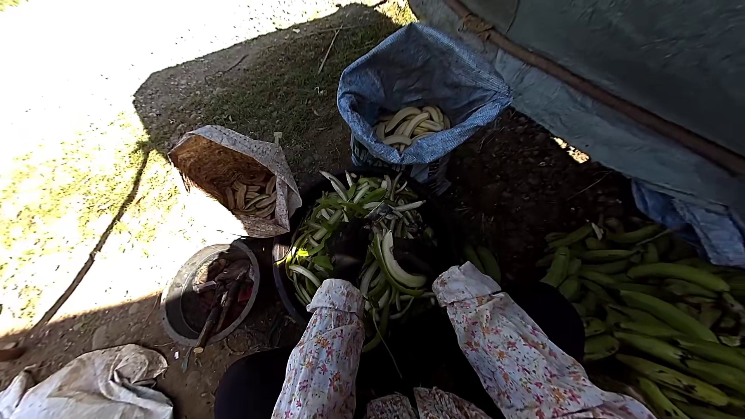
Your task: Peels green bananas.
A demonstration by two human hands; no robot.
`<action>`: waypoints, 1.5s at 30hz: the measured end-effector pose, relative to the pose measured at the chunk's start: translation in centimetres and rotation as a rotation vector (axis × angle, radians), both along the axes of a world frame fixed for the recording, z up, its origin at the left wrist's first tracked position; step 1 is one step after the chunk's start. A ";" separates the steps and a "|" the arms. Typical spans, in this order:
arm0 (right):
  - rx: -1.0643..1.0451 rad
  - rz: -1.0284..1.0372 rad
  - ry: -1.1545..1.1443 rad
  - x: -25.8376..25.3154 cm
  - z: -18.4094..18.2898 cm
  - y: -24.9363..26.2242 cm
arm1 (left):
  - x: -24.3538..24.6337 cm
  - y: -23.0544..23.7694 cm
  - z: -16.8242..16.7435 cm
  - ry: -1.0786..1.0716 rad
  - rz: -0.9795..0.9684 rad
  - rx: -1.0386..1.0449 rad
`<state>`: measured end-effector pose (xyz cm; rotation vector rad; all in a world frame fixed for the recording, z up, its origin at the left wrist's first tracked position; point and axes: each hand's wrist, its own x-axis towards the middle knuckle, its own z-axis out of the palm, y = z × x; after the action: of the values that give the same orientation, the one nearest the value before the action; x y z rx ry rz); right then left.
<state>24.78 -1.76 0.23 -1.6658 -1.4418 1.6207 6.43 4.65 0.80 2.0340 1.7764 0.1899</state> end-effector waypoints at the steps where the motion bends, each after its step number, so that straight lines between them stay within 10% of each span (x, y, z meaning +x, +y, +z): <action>1: -0.015 -0.175 0.039 0.0 -0.7 0.2 | 0.0 -0.6 0.1 -0.036 -0.008 0.037; 7: -0.198 -1.064 0.772 -1.0 -0.8 2.3 | -0.4 -6.2 -2.1 -0.293 -0.275 0.476; 12: 0.437 -0.612 0.476 -0.4 -4.1 0.5 | -1.5 -7.5 -3.2 -0.273 -0.244 0.692; 19: 0.048 -1.033 0.787 -3.4 -0.9 1.0 | -0.5 -6.4 -1.7 -0.257 -0.221 0.534; 29: 0.085 -0.295 0.266 -2.5 -0.7 -0.4 | -0.4 0.3 0.1 -0.074 -0.045 -0.124; 36: -0.197 -0.780 0.879 -0.6 -2.2 1.8 | -1.5 -3.5 -0.8 -0.307 -0.239 0.280; 42: -0.313 -0.183 1.815 2.1 -12.3 4.9 | -2.8 -6.0 0.0 -0.317 -0.508 0.298; 45: -0.380 -0.147 1.812 2.0 -14.0 5.5 | -3.1 -6.1 0.0 -0.313 -0.512 0.326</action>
<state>26.77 3.73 -13.79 0.0743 -0.0458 2.1766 3.36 -1.41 0.78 2.4475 1.0488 0.6289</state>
